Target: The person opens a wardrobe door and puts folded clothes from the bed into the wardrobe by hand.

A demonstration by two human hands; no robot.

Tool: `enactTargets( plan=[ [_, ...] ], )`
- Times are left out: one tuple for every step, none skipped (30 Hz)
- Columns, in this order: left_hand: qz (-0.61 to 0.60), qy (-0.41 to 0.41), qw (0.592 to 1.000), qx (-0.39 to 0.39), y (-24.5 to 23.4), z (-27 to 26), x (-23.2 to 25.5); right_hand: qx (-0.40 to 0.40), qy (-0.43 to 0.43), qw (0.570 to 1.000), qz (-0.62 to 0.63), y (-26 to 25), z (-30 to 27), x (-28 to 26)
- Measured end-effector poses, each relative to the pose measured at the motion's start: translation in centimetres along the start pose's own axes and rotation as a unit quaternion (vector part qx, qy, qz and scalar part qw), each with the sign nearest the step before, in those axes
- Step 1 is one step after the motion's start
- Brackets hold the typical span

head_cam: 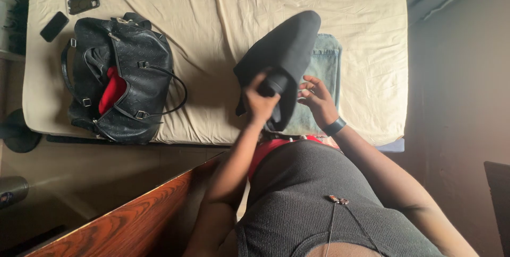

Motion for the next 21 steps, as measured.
enactTargets(
  plan=[
    [-0.053,-0.005,0.998,0.024,-0.7,0.9,-0.4,-0.019,-0.007,1.000,-0.019,0.1,0.0,0.1],
    [-0.106,-0.009,0.993,0.046,-1.7,1.8,-0.8,-0.023,-0.016,0.999,-0.037,-0.1,0.0,0.2],
    [-0.142,0.006,0.989,0.044,-3.0,2.6,-0.9,-0.027,-0.026,0.998,-0.056,-0.5,0.0,0.5],
    [-0.178,0.024,0.983,0.043,-4.5,3.4,-0.6,-0.032,-0.037,0.996,-0.073,-1.0,0.3,0.9],
    [-0.157,0.028,0.987,0.033,-6.2,3.9,0.1,-0.013,-0.041,0.997,-0.061,-1.8,0.7,1.5],
    [-0.137,0.029,0.990,0.024,-8.2,4.0,1.1,0.005,-0.043,0.998,-0.049,-2.8,1.0,2.3],
    [-0.117,0.031,0.992,0.016,-9.3,4.0,2.3,0.024,-0.045,0.998,-0.038,-4.0,1.5,3.1],
    [-0.218,0.004,0.976,-0.010,-9.5,4.0,3.4,0.074,-0.032,0.996,0.031,-5.4,2.5,3.8],
    [-0.307,-0.023,0.951,-0.035,-9.5,3.9,4.4,0.122,-0.018,0.987,0.099,-6.7,3.7,4.4],
    [-0.377,-0.052,0.923,-0.057,-9.4,3.5,5.2,0.170,-0.004,0.971,0.167,-7.5,4.4,5.0],
    [-0.402,-0.070,0.910,-0.071,-9.2,3.2,5.9,0.108,-0.017,0.976,0.187,-7.6,4.7,4.7],
    [-0.421,-0.089,0.899,-0.085,-8.8,3.0,6.3,0.059,-0.020,0.976,0.209,-7.8,5.0,4.0],
    [-0.435,-0.108,0.888,-0.100,-8.3,2.9,6.5,0.020,-0.026,0.973,0.230,-7.6,5.2,3.2],
    [-0.445,-0.127,0.879,-0.114,-7.5,2.8,6.5,0.011,-0.026,0.971,0.235,-7.5,5.2,2.6],
    [-0.452,-0.143,0.872,-0.123,-6.9,2.6,6.3,0.000,-0.026,0.970,0.241,-7.4,5.0,2.0],
    [-0.459,-0.157,0.864,-0.135,-6.2,2.7,6.0,-0.007,-0.027,0.969,0.244,-7.2,4.5,1.6],
    [-0.461,-0.167,0.860,-0.141,-5.7,2.7,5.6,-0.006,-0.029,0.971,0.236,-7.1,4.2,1.4],
    [-0.464,-0.173,0.856,-0.147,-5.1,2.8,5.3,-0.006,-0.030,0.973,0.229,-7.1,3.7,1.2],
    [-0.464,-0.178,0.854,-0.152,-4.7,3.1,5.0,-0.008,-0.032,0.974,0.223,-7.0,3.3,1.1],
    [-0.466,-0.181,0.852,-0.155,-4.4,3.3,4.7,-0.009,-0.031,0.979,0.203,-7.3,2.9,0.8],
    [-0.469,-0.184,0.850,-0.157,-4.2,3.6,4.4,-0.012,-0.030,0.982,0.186,-7.6,2.5,0.6]
  ],
)
Point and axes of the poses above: each hand's wrist, its own z-axis towards the middle knuckle, its own y-axis out of the palm, x = y × z, the point moved 4 cm from there along z, towards the middle knuckle, and after that the axes turned 7 degrees about -y, right-handed, at the moved point
